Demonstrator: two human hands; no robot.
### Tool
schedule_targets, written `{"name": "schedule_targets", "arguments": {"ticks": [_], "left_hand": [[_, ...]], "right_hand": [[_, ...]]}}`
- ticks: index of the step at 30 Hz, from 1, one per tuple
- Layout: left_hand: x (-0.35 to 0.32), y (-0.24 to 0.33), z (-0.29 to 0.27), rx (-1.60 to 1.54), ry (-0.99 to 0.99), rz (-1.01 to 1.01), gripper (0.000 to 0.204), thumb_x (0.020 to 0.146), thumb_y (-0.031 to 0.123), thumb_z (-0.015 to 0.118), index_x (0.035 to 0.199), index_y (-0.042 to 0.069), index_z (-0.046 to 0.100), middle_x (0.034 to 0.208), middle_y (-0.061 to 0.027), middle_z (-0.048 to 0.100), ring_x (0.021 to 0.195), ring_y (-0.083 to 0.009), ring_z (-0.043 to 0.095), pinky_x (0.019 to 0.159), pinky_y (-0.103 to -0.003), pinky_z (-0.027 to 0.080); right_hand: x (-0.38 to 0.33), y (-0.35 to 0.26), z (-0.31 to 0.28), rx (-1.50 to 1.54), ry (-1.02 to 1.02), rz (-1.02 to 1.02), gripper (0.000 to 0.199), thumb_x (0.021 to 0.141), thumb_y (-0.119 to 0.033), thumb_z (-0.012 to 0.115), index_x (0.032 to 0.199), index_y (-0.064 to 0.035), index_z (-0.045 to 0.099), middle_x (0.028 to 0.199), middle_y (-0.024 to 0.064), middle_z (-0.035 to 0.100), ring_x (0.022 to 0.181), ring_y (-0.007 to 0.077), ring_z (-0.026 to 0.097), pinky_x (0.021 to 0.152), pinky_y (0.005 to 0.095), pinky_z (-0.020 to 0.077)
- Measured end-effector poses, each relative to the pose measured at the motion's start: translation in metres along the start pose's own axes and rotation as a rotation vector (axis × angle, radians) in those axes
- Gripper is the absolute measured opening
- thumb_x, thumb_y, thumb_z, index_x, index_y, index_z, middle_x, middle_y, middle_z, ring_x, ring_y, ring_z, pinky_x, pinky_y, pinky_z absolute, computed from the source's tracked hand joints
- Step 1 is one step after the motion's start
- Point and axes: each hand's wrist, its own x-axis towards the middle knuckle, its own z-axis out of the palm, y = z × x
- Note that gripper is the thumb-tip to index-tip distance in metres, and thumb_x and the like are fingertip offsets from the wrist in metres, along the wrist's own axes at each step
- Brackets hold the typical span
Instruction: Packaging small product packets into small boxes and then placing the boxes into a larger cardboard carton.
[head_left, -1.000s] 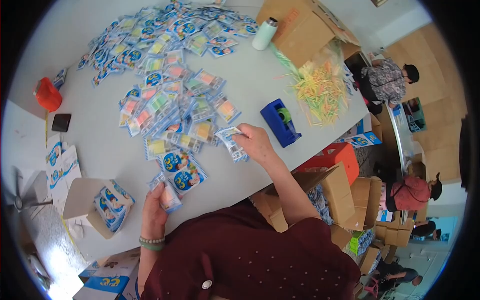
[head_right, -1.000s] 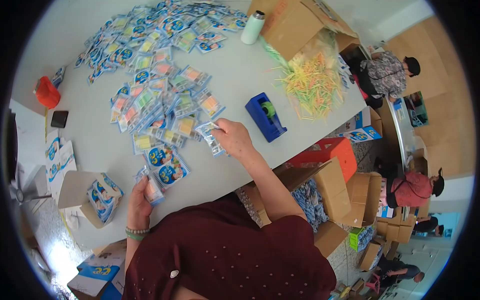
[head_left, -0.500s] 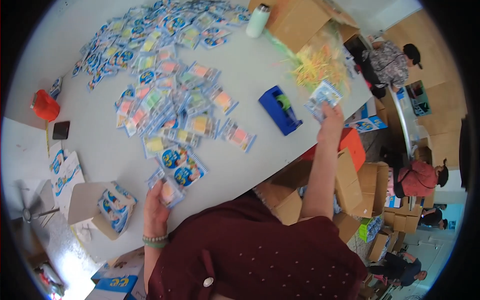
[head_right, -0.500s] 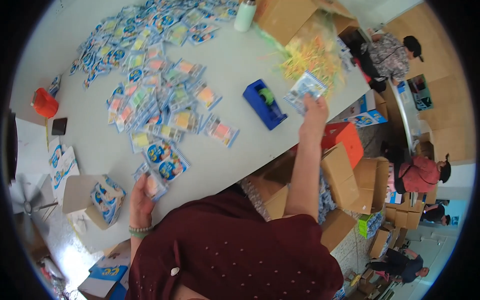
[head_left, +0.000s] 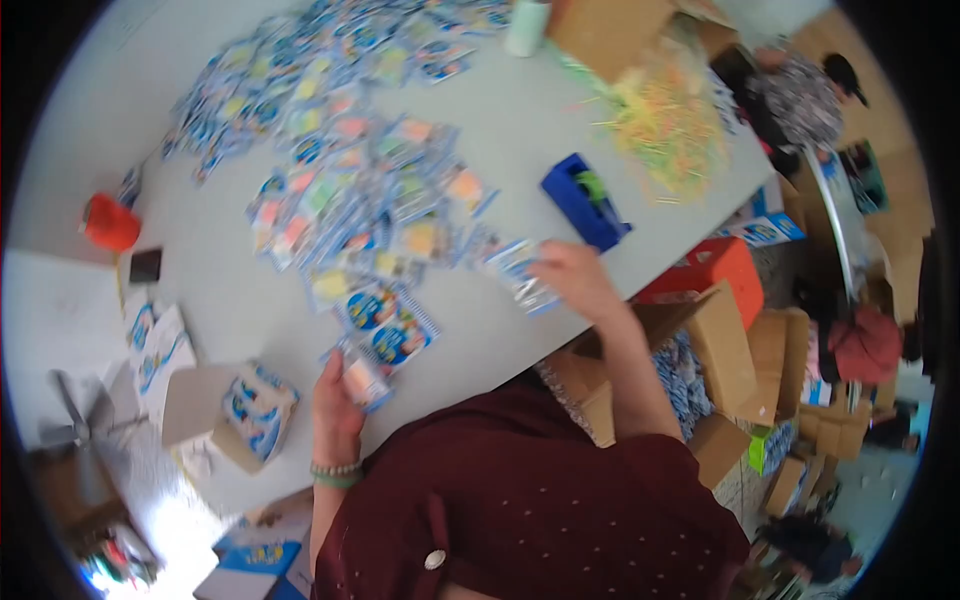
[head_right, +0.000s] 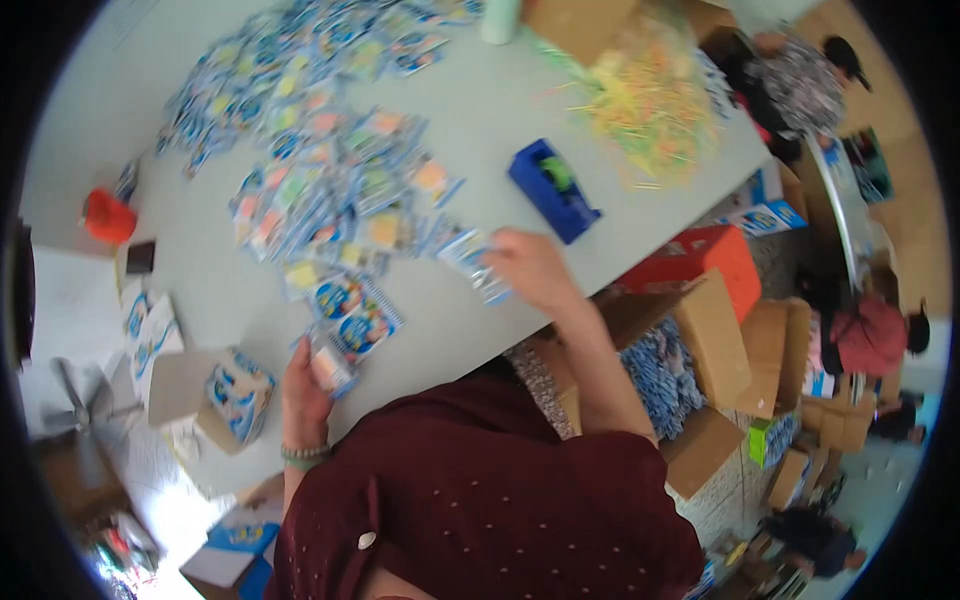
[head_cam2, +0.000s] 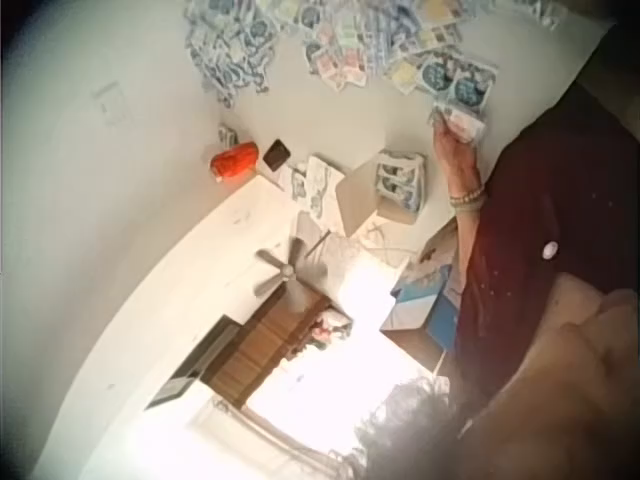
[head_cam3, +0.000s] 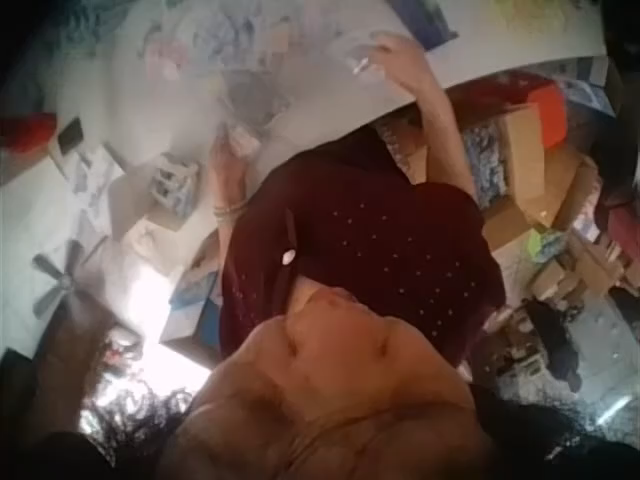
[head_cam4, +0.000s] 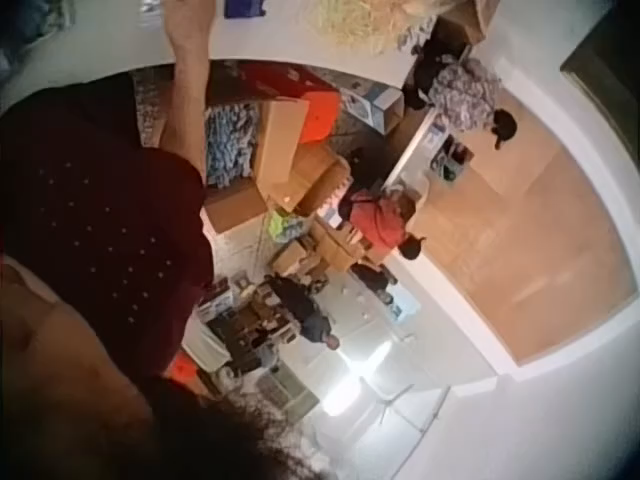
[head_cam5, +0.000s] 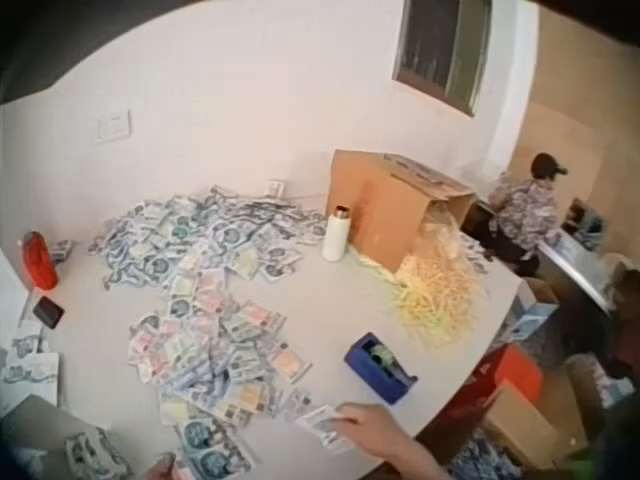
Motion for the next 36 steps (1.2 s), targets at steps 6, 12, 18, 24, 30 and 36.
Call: {"name": "schedule_targets", "arguments": {"ticks": [6, 12, 18, 24, 30, 36], "left_hand": [[-0.006, -0.001, -0.005, 0.025, -0.026, 0.079, 0.049, 0.1, 0.043, 0.031, 0.131, 0.007, 0.044, 0.121, -0.0111, 0.058, 0.097, -0.0289, 0.062, 0.078, -0.043, 0.053], [-0.006, 0.001, -0.002, 0.045, 0.009, 0.109, 0.047, 0.1, 0.043, 0.031, 0.127, 0.008, 0.048, 0.118, -0.0098, 0.06, 0.094, -0.0282, 0.062, 0.078, -0.043, 0.053], [-0.007, 0.002, 0.006, 0.017, 0.058, 0.101, 0.045, 0.101, 0.039, 0.031, 0.125, 0.006, 0.049, 0.114, -0.0106, 0.061, 0.093, -0.0292, 0.062, 0.079, -0.044, 0.053], [0.001, 0.001, -0.004, 0.046, -0.036, 0.096, 0.044, 0.101, 0.038, 0.032, 0.124, 0.006, 0.049, 0.113, -0.0105, 0.062, 0.094, -0.0289, 0.062, 0.081, -0.045, 0.052], [-0.008, -0.001, -0.004, 0.039, 0.003, 0.158, 0.044, 0.1, 0.039, 0.033, 0.126, 0.006, 0.048, 0.119, -0.0098, 0.06, 0.101, -0.0281, 0.06, 0.084, -0.044, 0.051], [-0.006, 0.0, -0.008, -0.026, 0.055, 0.112, 0.046, 0.1, 0.04, 0.034, 0.127, 0.006, 0.046, 0.119, -0.0126, 0.058, 0.098, -0.0312, 0.059, 0.082, -0.048, 0.05]], "right_hand": [[0.014, 0.001, 0.006, 0.052, 0.111, -0.105, 0.012, 0.082, -0.014, 0.064, 0.082, -0.0014, 0.061, 0.073, 0.0053, 0.061, 0.068, 0.0086, 0.055, 0.058, 0.0286, 0.0433], [0.008, 0.025, -0.072, 0.826, 0.86, -0.151, 0.017, 0.087, -0.007, 0.058, 0.103, -0.0047, 0.063, 0.091, 0.0013, 0.067, 0.076, 0.0087, 0.062, 0.063, 0.0232, 0.0482], [0.009, 0.065, -0.113, 0.84, 0.84, 0.199, 0.019, 0.082, -0.011, 0.059, 0.101, -0.0094, 0.06, 0.089, 0.0007, 0.065, 0.072, 0.0113, 0.061, 0.058, 0.0271, 0.0491], [0.113, 0.156, -0.184, 0.887, 0.885, 0.237, 0.021, 0.077, -0.01, 0.061, 0.098, -0.0086, 0.059, 0.085, 0.0046, 0.059, 0.068, 0.0168, 0.057, 0.051, 0.0327, 0.0472], [0.171, 0.127, -0.176, 0.686, 0.824, 0.382, 0.013, 0.075, -0.009, 0.064, 0.082, -0.0005, 0.057, 0.073, 0.008, 0.059, 0.054, 0.0152, 0.053, 0.041, 0.0285, 0.0387], [0.151, 0.164, -0.141, 0.476, 0.85, 0.197, 0.006, 0.066, -0.004, 0.062, 0.067, 0.0003, 0.059, 0.06, 0.0055, 0.055, 0.049, 0.013, 0.05, 0.044, 0.0275, 0.0384]]}}
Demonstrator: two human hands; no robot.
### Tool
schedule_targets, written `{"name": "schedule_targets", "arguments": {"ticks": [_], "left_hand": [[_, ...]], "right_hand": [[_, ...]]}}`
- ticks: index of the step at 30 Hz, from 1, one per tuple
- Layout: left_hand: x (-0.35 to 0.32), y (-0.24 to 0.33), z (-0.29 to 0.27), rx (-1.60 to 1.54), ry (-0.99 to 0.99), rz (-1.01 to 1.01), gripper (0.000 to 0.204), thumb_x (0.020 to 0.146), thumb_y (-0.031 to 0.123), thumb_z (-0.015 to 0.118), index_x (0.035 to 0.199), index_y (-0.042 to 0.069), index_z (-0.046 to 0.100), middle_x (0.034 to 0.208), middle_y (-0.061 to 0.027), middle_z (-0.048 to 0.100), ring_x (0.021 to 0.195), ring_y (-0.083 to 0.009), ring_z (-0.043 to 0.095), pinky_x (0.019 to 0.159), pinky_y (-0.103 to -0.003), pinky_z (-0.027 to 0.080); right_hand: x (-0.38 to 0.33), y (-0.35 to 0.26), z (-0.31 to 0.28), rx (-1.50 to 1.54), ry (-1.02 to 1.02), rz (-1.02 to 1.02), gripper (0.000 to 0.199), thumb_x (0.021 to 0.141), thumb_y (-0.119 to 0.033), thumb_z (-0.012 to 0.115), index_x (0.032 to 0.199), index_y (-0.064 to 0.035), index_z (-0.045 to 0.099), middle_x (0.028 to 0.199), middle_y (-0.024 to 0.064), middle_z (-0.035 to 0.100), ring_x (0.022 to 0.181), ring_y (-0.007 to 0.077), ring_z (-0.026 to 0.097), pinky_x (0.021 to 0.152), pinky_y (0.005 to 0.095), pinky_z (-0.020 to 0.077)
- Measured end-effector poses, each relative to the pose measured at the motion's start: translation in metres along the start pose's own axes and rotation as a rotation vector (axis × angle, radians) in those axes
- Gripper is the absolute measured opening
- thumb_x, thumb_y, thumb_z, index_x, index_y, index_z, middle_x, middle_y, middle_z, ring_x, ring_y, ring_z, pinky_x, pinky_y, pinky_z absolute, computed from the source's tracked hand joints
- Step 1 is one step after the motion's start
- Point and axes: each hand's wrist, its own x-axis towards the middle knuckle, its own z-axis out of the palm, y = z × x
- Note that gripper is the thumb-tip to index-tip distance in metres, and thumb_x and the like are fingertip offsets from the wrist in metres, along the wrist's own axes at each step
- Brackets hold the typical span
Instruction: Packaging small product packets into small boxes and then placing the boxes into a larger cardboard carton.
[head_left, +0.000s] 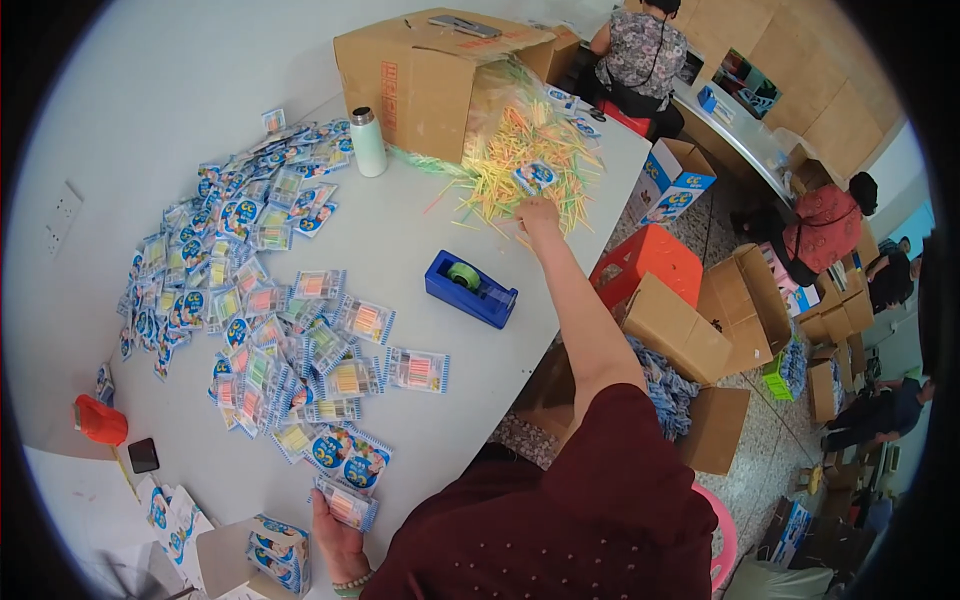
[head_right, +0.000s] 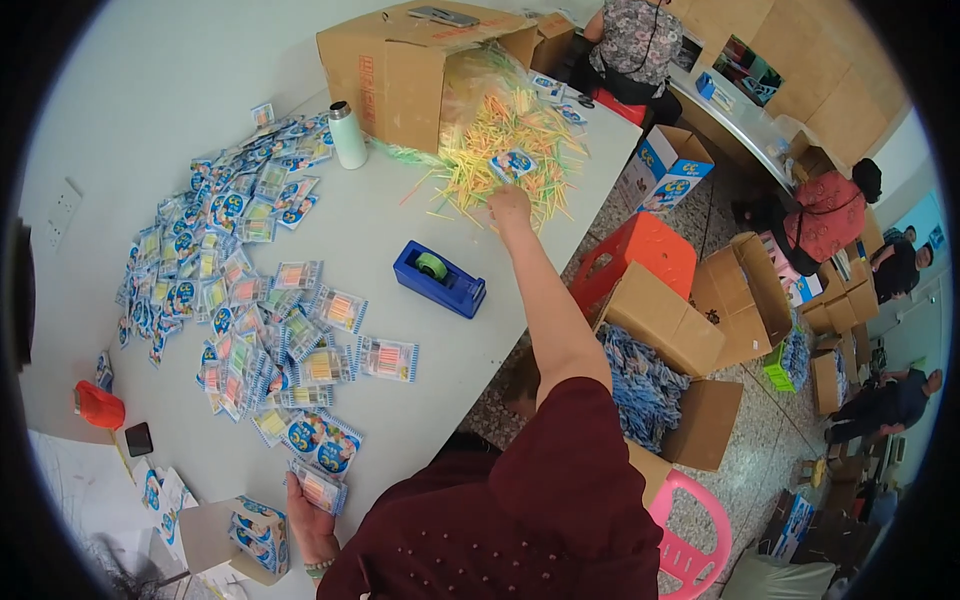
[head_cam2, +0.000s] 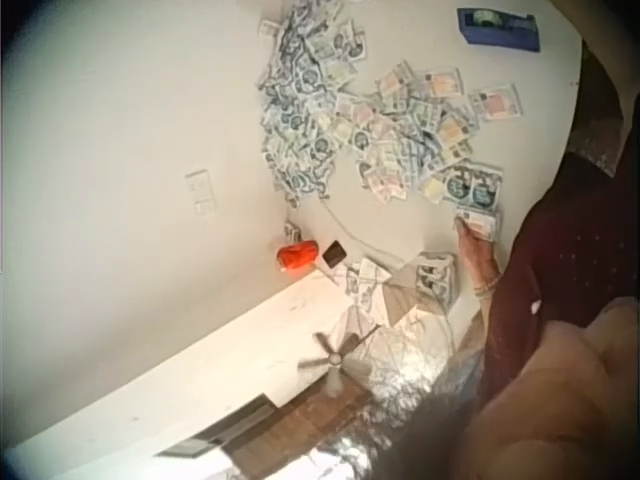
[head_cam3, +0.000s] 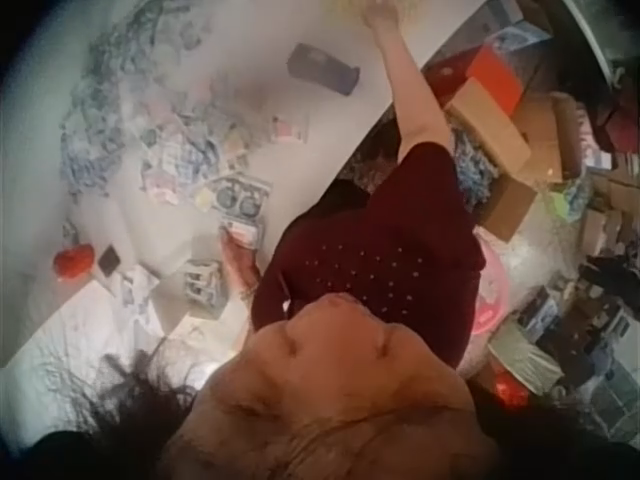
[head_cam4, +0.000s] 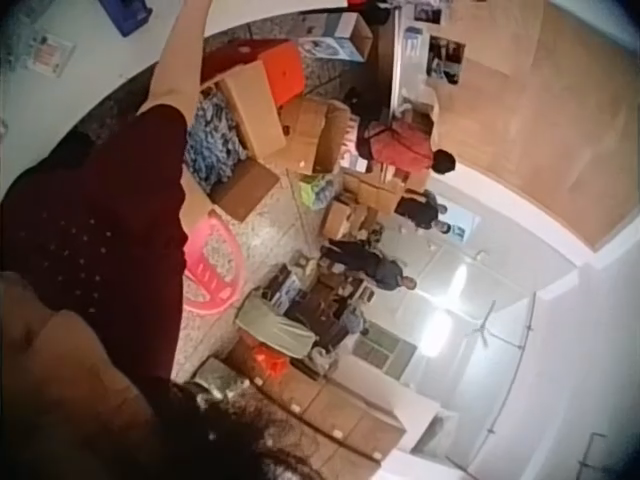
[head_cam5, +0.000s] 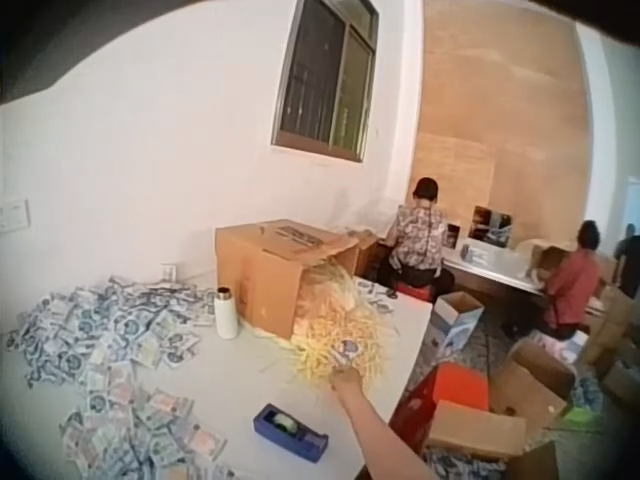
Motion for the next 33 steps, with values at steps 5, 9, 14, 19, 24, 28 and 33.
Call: {"name": "schedule_targets", "arguments": {"ticks": [5, 9, 14, 19, 24, 28, 33], "left_hand": [[0.001, 0.004, 0.005, 0.072, -0.077, -0.037, 0.045, 0.1, 0.04, 0.033, 0.127, 0.006, 0.046, 0.117, -0.0113, 0.059, 0.098, -0.0307, 0.059, 0.082, -0.048, 0.05], [0.007, 0.004, -0.007, 0.092, -0.084, -0.051, 0.046, 0.101, 0.039, 0.032, 0.13, 0.006, 0.044, 0.121, -0.0116, 0.058, 0.102, -0.0307, 0.059, 0.086, -0.048, 0.049], [0.001, 0.001, -0.011, 0.012, -0.058, -0.05, 0.047, 0.101, 0.037, 0.032, 0.134, 0.005, 0.041, 0.127, -0.0118, 0.055, 0.111, -0.029, 0.056, 0.095, -0.047, 0.046], [0.005, -0.001, 0.015, 0.038, 0.015, -0.034, 0.047, 0.101, 0.038, 0.032, 0.129, 0.003, 0.044, 0.116, -0.0129, 0.06, 0.097, -0.0307, 0.063, 0.083, -0.047, 0.053], [-0.002, -0.003, 0.006, 0.018, -0.05, -0.022, 0.045, 0.1, 0.039, 0.035, 0.124, 0.004, 0.047, 0.113, -0.0138, 0.061, 0.095, -0.0318, 0.062, 0.082, -0.049, 0.053], [-0.008, -0.005, 0.013, -0.07, -0.043, 0.007, 0.046, 0.098, 0.04, 0.04, 0.126, 0.004, 0.046, 0.113, -0.0128, 0.06, 0.097, -0.031, 0.062, 0.085, -0.048, 0.052], [-0.011, -0.003, 0.01, 0.023, -0.055, 0.032, 0.037, 0.087, -0.002, 0.054, 0.123, -0.001, 0.047, 0.113, -0.014, 0.061, 0.097, -0.0282, 0.064, 0.086, -0.043, 0.054]], "right_hand": [[-0.008, 0.031, -0.049, -0.308, 0.166, -0.149, 0.013, 0.068, -0.01, 0.06, 0.077, -0.0034, 0.065, 0.072, 0.01, 0.061, 0.066, 0.0224, 0.057, 0.06, 0.0333, 0.0443], [-0.019, 0.037, -0.074, -0.408, 0.178, -0.011, 0.02, 0.072, -0.018, 0.058, 0.085, -0.0066, 0.068, 0.086, 0.0158, 0.067, 0.085, 0.0321, 0.064, 0.076, 0.0379, 0.0493], [-0.089, -0.019, -0.041, -0.163, -0.023, -0.218, 0.021, 0.08, -0.01, 0.059, 0.099, -0.0036, 0.064, 0.074, 0.0015, 0.06, 0.06, 0.0089, 0.05, 0.055, 0.0243, 0.0423], [-0.222, -0.056, 0.02, -0.238, -0.49, -0.579, 0.022, 0.084, -0.011, 0.06, 0.103, -0.0009, 0.061, 0.078, 0.005, 0.061, 0.068, 0.0141, 0.057, 0.063, 0.0276, 0.047], [-0.268, -0.03, 0.075, -0.922, -0.371, -0.881, 0.028, 0.08, -0.021, 0.062, 0.101, -0.0026, 0.06, 0.096, 0.0131, 0.063, 0.084, 0.0295, 0.061, 0.073, 0.0396, 0.0488], [-0.27, -0.04, 0.087, -0.887, -0.583, -0.219, 0.024, 0.076, -0.023, 0.065, 0.091, -0.0042, 0.059, 0.092, 0.0136, 0.058, 0.083, 0.0313, 0.058, 0.07, 0.0408, 0.0461], [-0.275, -0.035, 0.08, -0.685, -0.589, -0.496, 0.017, 0.074, -0.014, 0.067, 0.08, -0.004, 0.055, 0.073, 0.0102, 0.053, 0.066, 0.0266, 0.052, 0.062, 0.0361, 0.0427]]}}
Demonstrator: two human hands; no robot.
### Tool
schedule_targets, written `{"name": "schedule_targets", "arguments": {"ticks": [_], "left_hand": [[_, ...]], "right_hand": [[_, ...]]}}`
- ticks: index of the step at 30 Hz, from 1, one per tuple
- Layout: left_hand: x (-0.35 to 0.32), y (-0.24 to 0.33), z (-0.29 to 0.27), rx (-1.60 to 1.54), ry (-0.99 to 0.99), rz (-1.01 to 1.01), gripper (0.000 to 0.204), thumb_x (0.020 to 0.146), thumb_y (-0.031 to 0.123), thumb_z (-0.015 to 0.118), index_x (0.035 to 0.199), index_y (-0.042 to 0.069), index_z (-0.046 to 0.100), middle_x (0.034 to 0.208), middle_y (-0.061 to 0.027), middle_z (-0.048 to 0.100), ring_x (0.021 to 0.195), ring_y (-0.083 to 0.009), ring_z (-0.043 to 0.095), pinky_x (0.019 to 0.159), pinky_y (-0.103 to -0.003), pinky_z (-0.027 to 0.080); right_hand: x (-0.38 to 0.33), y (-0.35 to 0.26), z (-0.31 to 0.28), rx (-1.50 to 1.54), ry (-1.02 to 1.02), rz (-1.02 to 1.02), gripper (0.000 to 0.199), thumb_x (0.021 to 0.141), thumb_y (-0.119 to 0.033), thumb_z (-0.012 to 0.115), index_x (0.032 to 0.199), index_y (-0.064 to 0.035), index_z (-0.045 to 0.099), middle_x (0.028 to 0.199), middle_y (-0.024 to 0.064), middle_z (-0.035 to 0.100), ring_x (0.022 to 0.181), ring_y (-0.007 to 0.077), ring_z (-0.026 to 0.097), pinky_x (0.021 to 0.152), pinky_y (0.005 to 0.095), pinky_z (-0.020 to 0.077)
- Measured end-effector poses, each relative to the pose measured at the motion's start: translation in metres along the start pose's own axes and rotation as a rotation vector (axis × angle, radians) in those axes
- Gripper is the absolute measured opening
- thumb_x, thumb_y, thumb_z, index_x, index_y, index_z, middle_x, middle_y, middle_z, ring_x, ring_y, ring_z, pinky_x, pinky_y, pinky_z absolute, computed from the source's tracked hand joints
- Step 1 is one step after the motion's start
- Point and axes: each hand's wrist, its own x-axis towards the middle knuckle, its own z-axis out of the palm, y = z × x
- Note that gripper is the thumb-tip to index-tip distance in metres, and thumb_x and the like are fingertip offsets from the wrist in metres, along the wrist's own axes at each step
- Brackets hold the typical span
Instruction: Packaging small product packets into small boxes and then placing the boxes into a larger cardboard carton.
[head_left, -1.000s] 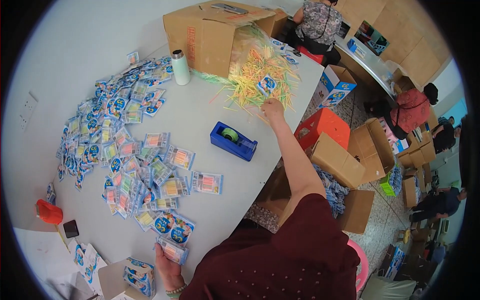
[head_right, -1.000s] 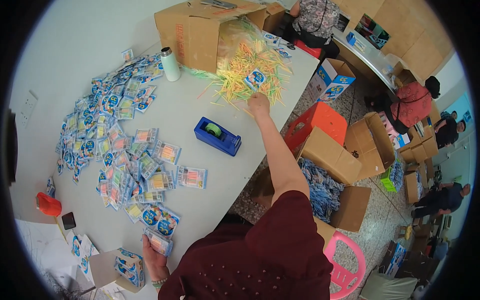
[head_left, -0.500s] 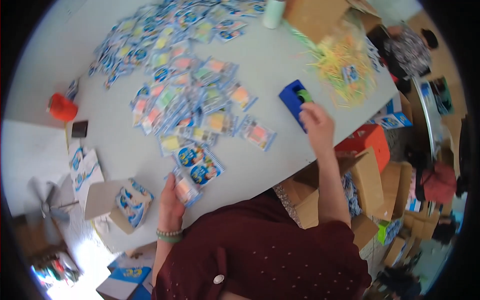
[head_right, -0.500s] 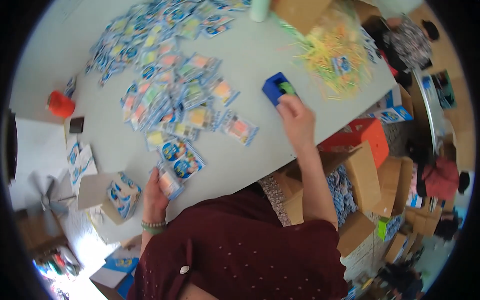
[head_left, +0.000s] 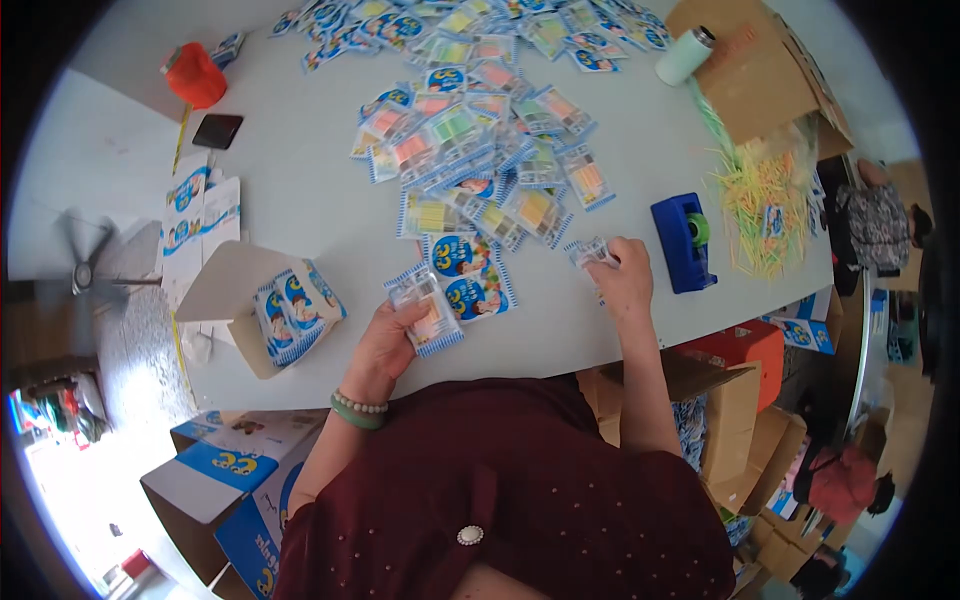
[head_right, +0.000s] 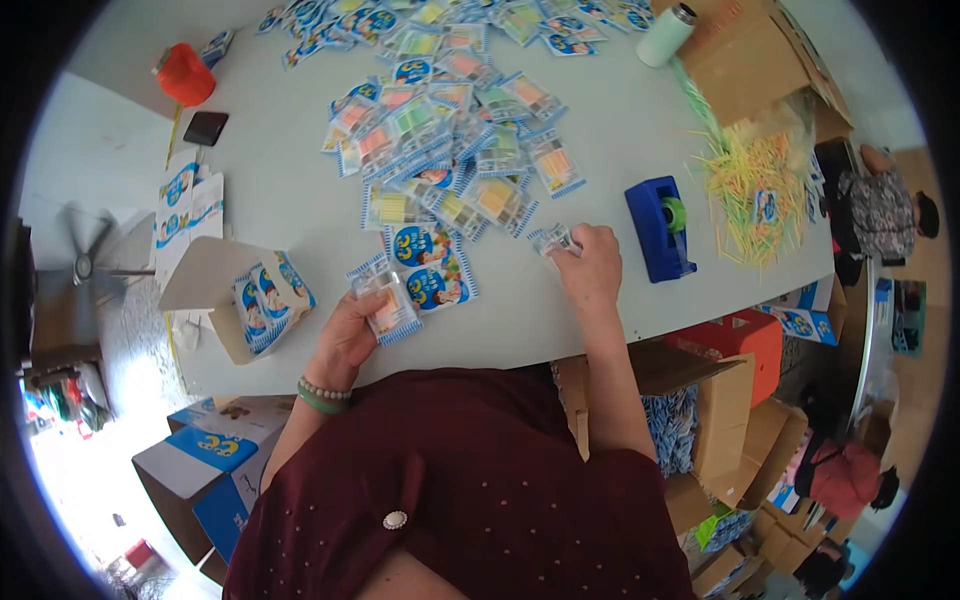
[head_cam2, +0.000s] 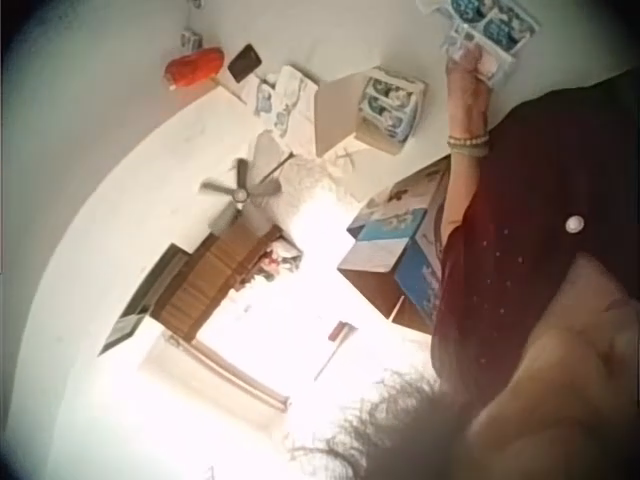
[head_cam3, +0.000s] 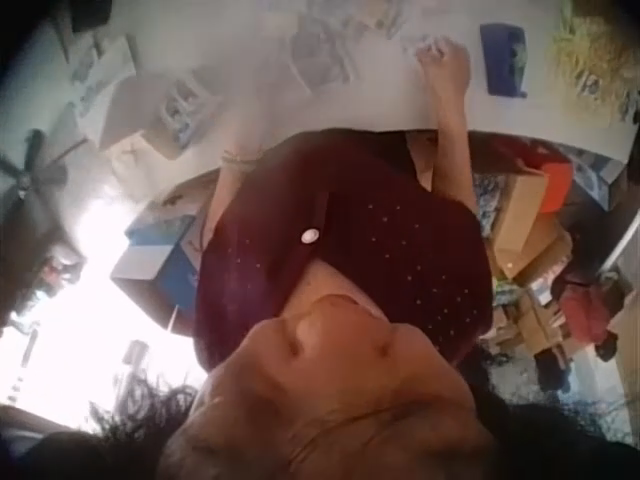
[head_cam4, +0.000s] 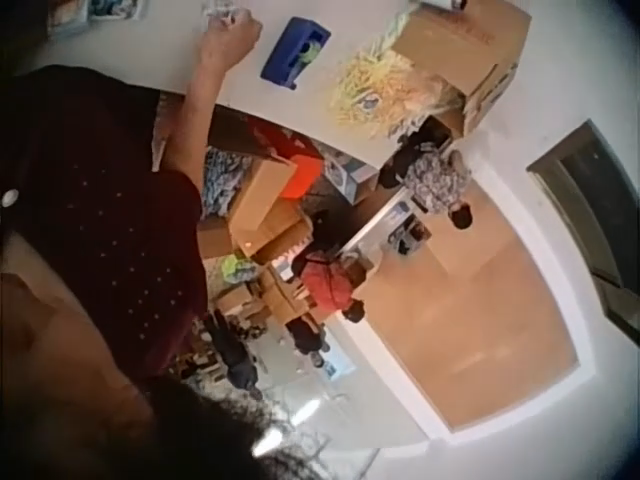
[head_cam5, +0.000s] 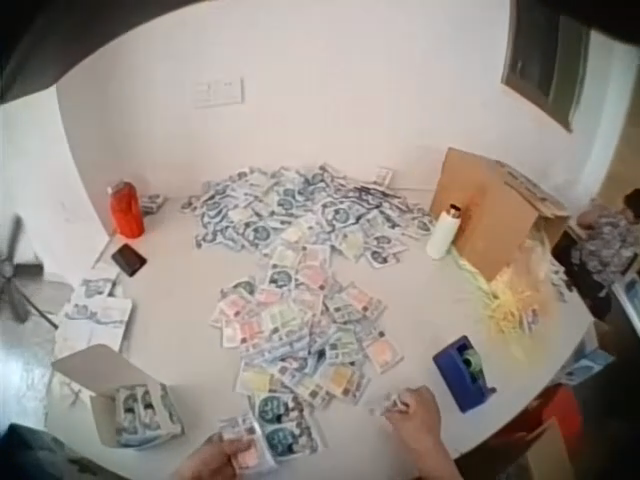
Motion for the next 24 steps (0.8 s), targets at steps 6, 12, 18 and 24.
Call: {"name": "schedule_targets", "arguments": {"ticks": [6, 12, 18, 24], "left_hand": [[-0.007, -0.006, 0.015, 0.1, 0.133, 0.096, 0.028, 0.086, -0.001, 0.058, 0.114, -0.001, 0.055, 0.105, -0.0115, 0.065, 0.093, -0.0238, 0.065, 0.082, -0.039, 0.055], [-0.012, -0.011, 0.015, 0.094, 0.173, 0.246, 0.028, 0.082, -0.005, 0.061, 0.109, 0.001, 0.059, 0.101, -0.01, 0.067, 0.082, -0.0183, 0.066, 0.071, -0.03, 0.056], [-0.022, 0.001, 0.003, 0.119, 0.322, 0.214, 0.027, 0.081, -0.006, 0.06, 0.107, 0.001, 0.059, 0.099, -0.009, 0.067, 0.082, -0.0191, 0.067, 0.071, -0.032, 0.057], [-0.019, 0.003, 0.004, 0.06, 0.371, 0.222, 0.027, 0.08, -0.007, 0.058, 0.106, 0.002, 0.058, 0.098, -0.0091, 0.066, 0.082, -0.0201, 0.067, 0.071, -0.033, 0.057]], "right_hand": [[-0.024, -0.071, 0.01, 0.689, -0.6, 0.099, 0.017, 0.072, -0.005, 0.068, 0.078, -0.0048, 0.053, 0.079, 0.0008, 0.057, 0.073, 0.0088, 0.051, 0.061, 0.0275, 0.0424], [-0.05, -0.116, 0.047, 0.806, -0.637, 0.004, 0.018, 0.072, -0.005, 0.067, 0.085, -0.0019, 0.056, 0.1, 0.0059, 0.06, 0.09, 0.0161, 0.057, 0.073, 0.0272, 0.0455], [-0.051, -0.107, 0.054, -0.138, -0.292, -0.842, 0.03, 0.068, -0.013, 0.072, 0.091, -0.0041, 0.056, 0.115, 0.0112, 0.053, 0.105, 0.027, 0.051, 0.09, 0.0395, 0.0375], [-0.05, -0.107, 0.048, -0.149, -0.332, -0.747, 0.034, 0.066, -0.012, 0.071, 0.096, -0.006, 0.055, 0.105, 0.0101, 0.053, 0.101, 0.027, 0.051, 0.083, 0.0397, 0.037]]}}
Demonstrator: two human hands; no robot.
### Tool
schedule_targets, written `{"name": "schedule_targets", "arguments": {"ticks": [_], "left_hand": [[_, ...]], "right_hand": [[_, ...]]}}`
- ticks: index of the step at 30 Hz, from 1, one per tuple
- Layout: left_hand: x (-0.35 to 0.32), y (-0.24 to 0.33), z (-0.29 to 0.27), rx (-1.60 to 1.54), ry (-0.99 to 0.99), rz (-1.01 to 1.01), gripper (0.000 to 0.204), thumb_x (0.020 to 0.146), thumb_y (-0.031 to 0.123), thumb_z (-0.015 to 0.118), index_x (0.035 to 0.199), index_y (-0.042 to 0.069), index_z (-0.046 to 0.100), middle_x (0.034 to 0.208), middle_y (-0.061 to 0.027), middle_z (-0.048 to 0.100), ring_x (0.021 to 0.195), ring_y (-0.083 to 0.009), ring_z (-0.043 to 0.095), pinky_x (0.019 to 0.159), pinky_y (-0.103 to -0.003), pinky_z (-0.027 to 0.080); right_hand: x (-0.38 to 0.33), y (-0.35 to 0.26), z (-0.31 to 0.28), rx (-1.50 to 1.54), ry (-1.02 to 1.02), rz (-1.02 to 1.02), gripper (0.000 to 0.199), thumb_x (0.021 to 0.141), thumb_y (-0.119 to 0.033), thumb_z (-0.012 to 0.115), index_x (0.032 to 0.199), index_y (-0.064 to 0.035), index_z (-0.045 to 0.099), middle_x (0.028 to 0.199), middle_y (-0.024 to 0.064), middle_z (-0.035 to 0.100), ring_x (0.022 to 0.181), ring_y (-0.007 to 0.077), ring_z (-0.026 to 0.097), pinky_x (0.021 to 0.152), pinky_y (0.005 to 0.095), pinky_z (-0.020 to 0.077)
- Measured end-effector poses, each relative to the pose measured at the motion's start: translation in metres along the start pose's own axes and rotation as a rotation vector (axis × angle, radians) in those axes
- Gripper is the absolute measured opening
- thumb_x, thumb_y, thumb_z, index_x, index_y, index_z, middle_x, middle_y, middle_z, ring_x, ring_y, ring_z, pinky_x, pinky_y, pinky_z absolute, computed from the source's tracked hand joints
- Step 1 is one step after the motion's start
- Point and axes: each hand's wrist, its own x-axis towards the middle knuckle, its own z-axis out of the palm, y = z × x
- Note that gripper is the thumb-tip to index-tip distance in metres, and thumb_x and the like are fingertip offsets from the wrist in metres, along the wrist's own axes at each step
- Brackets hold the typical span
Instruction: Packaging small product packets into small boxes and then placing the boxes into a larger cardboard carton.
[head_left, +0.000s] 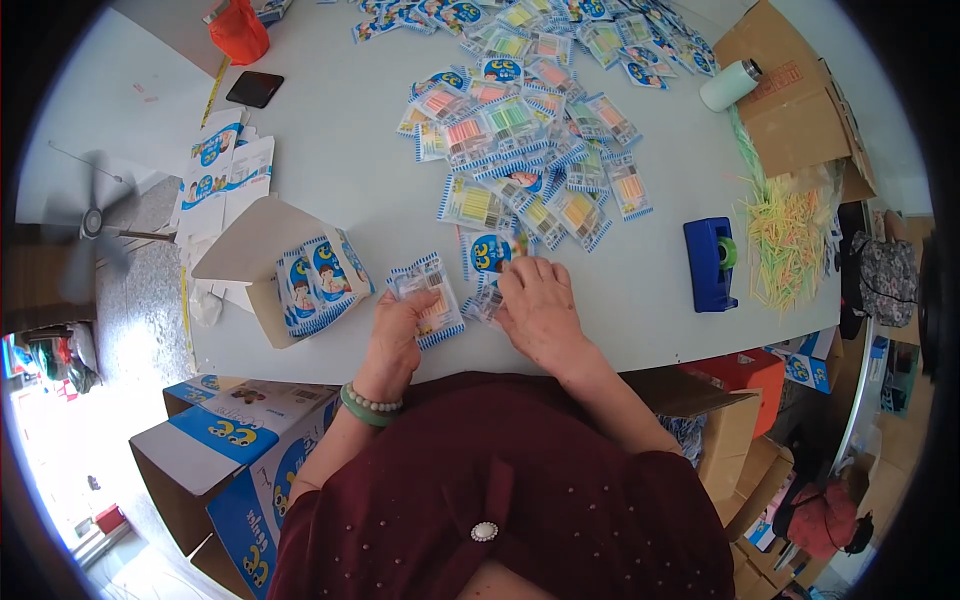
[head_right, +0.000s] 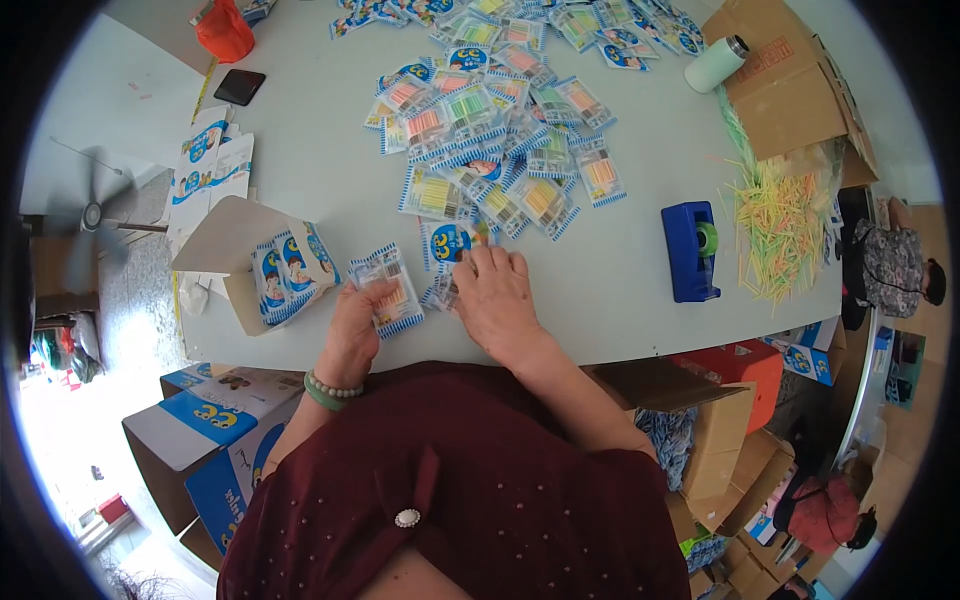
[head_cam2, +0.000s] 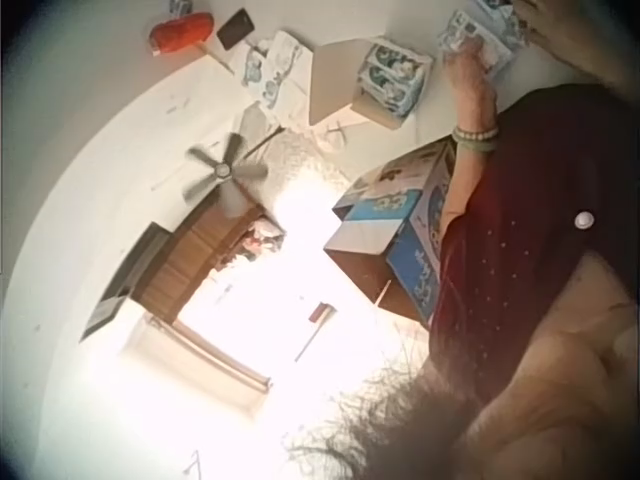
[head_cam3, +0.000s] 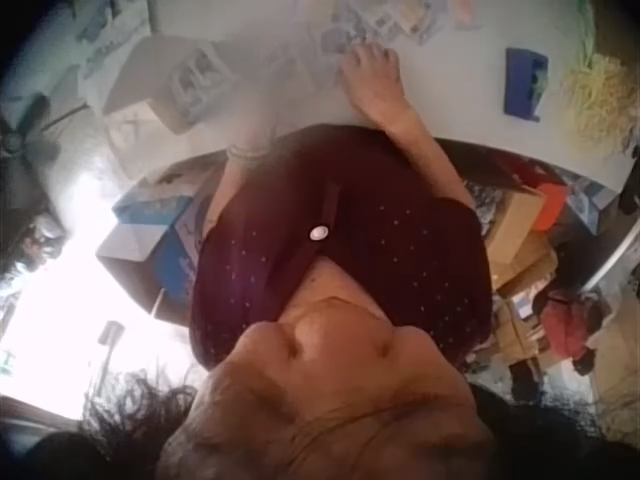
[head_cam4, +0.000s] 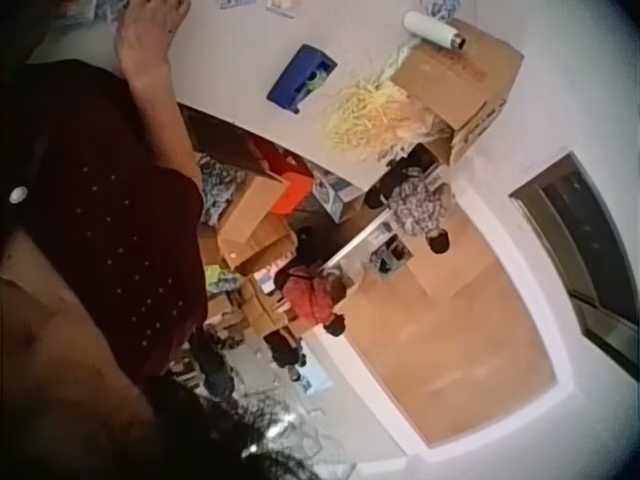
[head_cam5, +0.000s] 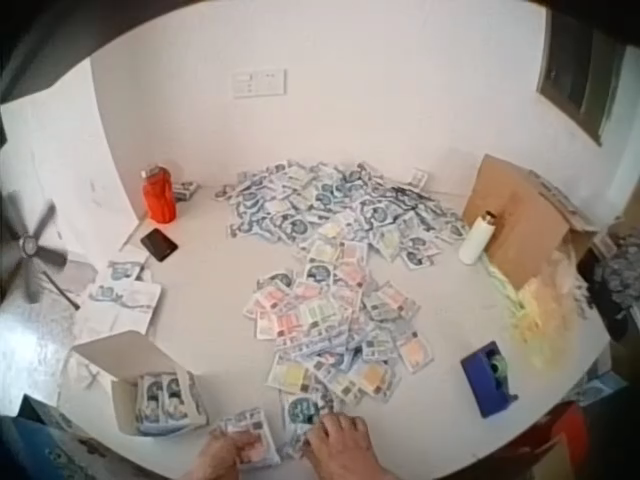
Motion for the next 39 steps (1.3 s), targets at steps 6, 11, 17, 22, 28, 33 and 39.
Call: {"name": "schedule_targets", "arguments": {"ticks": [6, 11, 17, 22, 28, 33, 39], "left_hand": [[0.004, -0.005, -0.007, -0.011, -0.049, -0.007, 0.028, 0.081, -0.006, 0.058, 0.108, 0.002, 0.057, 0.1, -0.0089, 0.066, 0.084, -0.0207, 0.067, 0.071, -0.033, 0.057], [0.0, -0.006, -0.007, -0.01, -0.115, 0.007, 0.028, 0.084, 0.001, 0.059, 0.112, 0.001, 0.054, 0.105, -0.0083, 0.064, 0.091, -0.0195, 0.064, 0.079, -0.035, 0.055], [-0.019, -0.002, 0.024, -0.209, -0.461, -0.181, 0.035, 0.092, 0.018, 0.058, 0.123, 0.006, 0.049, 0.117, -0.0076, 0.059, 0.105, -0.0169, 0.057, 0.091, -0.036, 0.048], [0.005, -0.017, -0.004, 0.001, -0.321, -0.1, 0.029, 0.091, 0.013, 0.058, 0.118, 0.005, 0.052, 0.106, -0.0078, 0.063, 0.094, -0.0228, 0.064, 0.082, -0.037, 0.054], [0.001, -0.009, 0.0, -0.19, -0.318, -0.198, 0.027, 0.09, 0.012, 0.058, 0.114, 0.003, 0.054, 0.102, -0.012, 0.064, 0.091, -0.0324, 0.065, 0.081, -0.046, 0.055], [0.002, -0.003, -0.001, -0.364, -0.351, -0.211, 0.028, 0.09, 0.02, 0.058, 0.114, 0.005, 0.055, 0.105, -0.0106, 0.064, 0.094, -0.0332, 0.064, 0.087, -0.053, 0.051], [0.008, -0.008, -0.011, -0.327, -0.359, -0.195, 0.031, 0.092, 0.028, 0.055, 0.114, 0.006, 0.056, 0.107, -0.0099, 0.064, 0.095, -0.0339, 0.063, 0.088, -0.053, 0.05]], "right_hand": [[-0.002, 0.0, -0.002, 0.022, -0.073, 0.128, 0.034, 0.067, -0.014, 0.07, 0.096, -0.0052, 0.056, 0.091, 0.0096, 0.056, 0.092, 0.0284, 0.055, 0.078, 0.041, 0.0391], [0.005, 0.008, -0.019, 0.38, -0.223, 0.365, 0.031, 0.068, -0.015, 0.071, 0.093, -0.002, 0.057, 0.082, 0.0106, 0.058, 0.08, 0.027, 0.058, 0.072, 0.039, 0.0452], [0.02, -0.014, 0.012, 1.375, -0.057, 0.591, 0.035, 0.075, -0.007, 0.065, 0.109, -0.0017, 0.057, 0.091, 0.0057, 0.062, 0.081, 0.0113, 0.059, 0.071, 0.0271, 0.0469], [0.016, -0.01, 0.025, 0.831, 0.067, 0.437, 0.03, 0.081, -0.01, 0.063, 0.109, -0.0025, 0.057, 0.087, 0.0092, 0.062, 0.077, 0.0167, 0.06, 0.071, 0.0285, 0.0483], [0.03, 0.08, -0.005, -0.516, 0.574, 0.539, 0.029, 0.077, -0.02, 0.067, 0.099, -0.0026, 0.058, 0.104, 0.013, 0.061, 0.101, 0.0331, 0.056, 0.082, 0.0402, 0.0455], [0.02, 0.114, -0.008, -0.315, 0.431, 0.507, 0.026, 0.071, -0.018, 0.069, 0.085, 0.0, 0.057, 0.093, 0.0097, 0.062, 0.09, 0.0285, 0.058, 0.075, 0.0397, 0.0462], [-0.01, 0.061, -0.029, 0.499, 0.024, 0.636, 0.021, 0.066, -0.011, 0.068, 0.071, -0.0031, 0.049, 0.1, 0.0169, 0.061, 0.095, 0.0321, 0.057, 0.077, 0.0416, 0.0457]]}}
